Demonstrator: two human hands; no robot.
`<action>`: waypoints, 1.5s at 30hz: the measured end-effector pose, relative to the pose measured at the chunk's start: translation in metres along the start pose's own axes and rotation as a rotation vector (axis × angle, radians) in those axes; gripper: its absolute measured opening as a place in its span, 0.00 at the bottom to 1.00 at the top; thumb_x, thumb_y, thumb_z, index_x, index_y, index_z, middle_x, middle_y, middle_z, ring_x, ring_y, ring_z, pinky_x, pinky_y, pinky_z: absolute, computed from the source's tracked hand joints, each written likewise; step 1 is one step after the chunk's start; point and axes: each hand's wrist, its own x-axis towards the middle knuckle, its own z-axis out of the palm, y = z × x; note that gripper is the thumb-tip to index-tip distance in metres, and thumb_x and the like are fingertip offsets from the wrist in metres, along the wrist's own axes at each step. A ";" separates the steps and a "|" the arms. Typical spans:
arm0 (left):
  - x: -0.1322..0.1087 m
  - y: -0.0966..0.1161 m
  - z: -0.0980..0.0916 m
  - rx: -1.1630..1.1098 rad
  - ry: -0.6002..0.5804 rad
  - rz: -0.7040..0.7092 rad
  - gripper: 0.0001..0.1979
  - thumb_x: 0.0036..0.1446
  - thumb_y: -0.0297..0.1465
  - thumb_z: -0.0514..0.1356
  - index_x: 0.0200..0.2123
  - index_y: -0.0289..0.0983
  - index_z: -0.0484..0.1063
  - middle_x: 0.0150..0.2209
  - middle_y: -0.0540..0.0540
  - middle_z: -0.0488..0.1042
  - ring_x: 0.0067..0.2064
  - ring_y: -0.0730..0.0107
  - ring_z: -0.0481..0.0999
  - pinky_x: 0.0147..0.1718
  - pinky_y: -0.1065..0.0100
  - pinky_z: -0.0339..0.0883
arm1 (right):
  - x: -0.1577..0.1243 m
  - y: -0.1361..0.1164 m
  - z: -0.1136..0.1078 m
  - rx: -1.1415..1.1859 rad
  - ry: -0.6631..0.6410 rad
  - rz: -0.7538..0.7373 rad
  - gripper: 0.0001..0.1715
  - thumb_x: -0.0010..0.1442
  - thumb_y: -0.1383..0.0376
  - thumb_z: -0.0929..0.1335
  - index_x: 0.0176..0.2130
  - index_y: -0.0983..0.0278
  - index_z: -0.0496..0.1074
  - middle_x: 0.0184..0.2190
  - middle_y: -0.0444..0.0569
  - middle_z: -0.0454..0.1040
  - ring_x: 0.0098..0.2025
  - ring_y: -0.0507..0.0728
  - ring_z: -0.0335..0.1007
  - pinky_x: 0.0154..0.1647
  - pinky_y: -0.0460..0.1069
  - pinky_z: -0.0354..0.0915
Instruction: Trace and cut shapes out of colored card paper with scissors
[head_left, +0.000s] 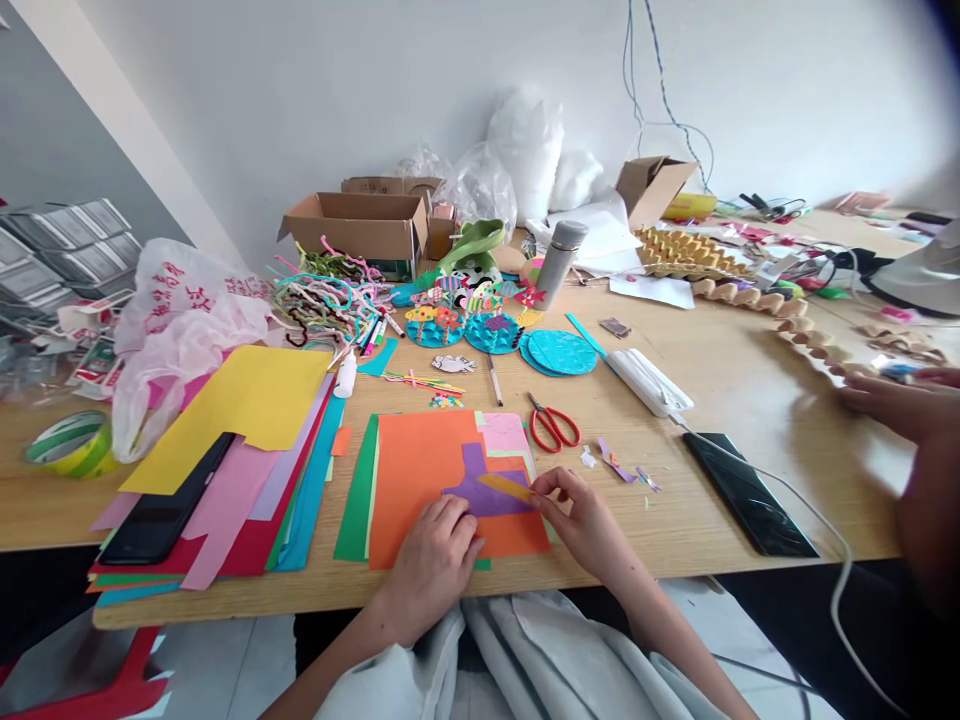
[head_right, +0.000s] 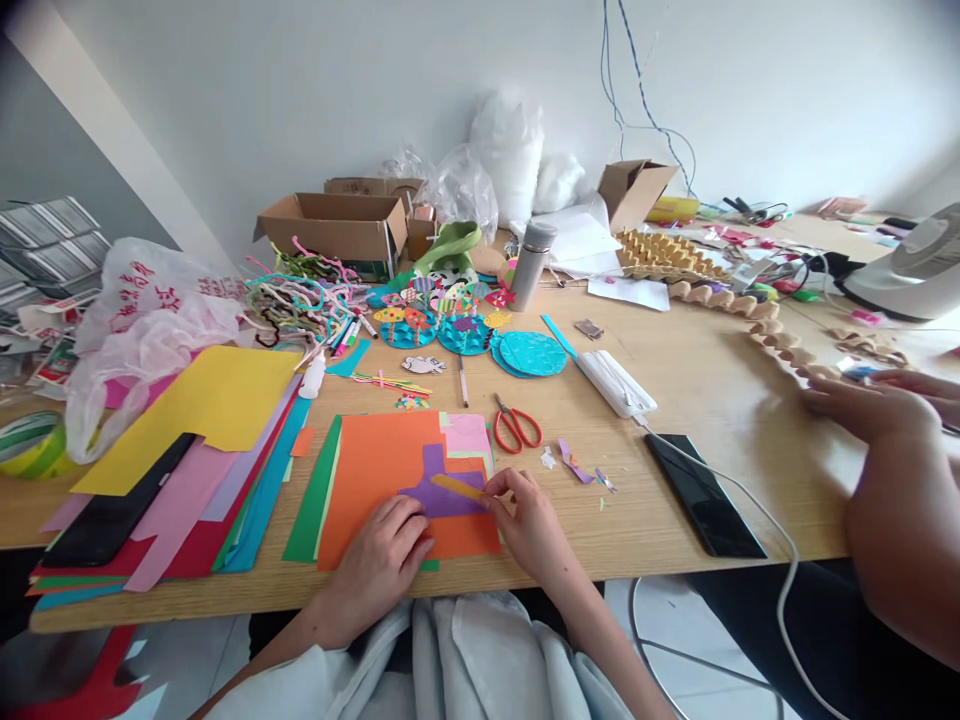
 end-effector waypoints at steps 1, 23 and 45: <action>0.001 0.000 -0.001 0.001 0.000 -0.001 0.06 0.59 0.27 0.54 0.38 0.36 0.70 0.41 0.42 0.72 0.46 0.60 0.71 0.44 0.55 0.70 | 0.001 0.000 -0.002 0.080 -0.002 0.045 0.07 0.57 0.61 0.66 0.30 0.61 0.66 0.28 0.46 0.70 0.31 0.56 0.65 0.33 0.51 0.61; 0.009 0.001 -0.021 -0.621 0.254 -0.357 0.10 0.57 0.36 0.58 0.41 0.39 0.70 0.40 0.42 0.73 0.42 0.64 0.72 0.42 0.61 0.69 | -0.003 -0.015 -0.019 0.597 -0.086 0.176 0.19 0.50 0.51 0.72 0.33 0.62 0.68 0.27 0.43 0.68 0.28 0.52 0.63 0.27 0.46 0.59; 0.100 -0.036 -0.029 -1.423 0.256 -0.489 0.06 0.46 0.32 0.63 0.26 0.35 0.71 0.28 0.49 0.70 0.31 0.72 0.67 0.31 0.71 0.63 | 0.089 0.013 -0.022 -0.658 0.154 0.200 0.08 0.59 0.71 0.63 0.34 0.70 0.71 0.38 0.65 0.73 0.43 0.66 0.69 0.43 0.54 0.59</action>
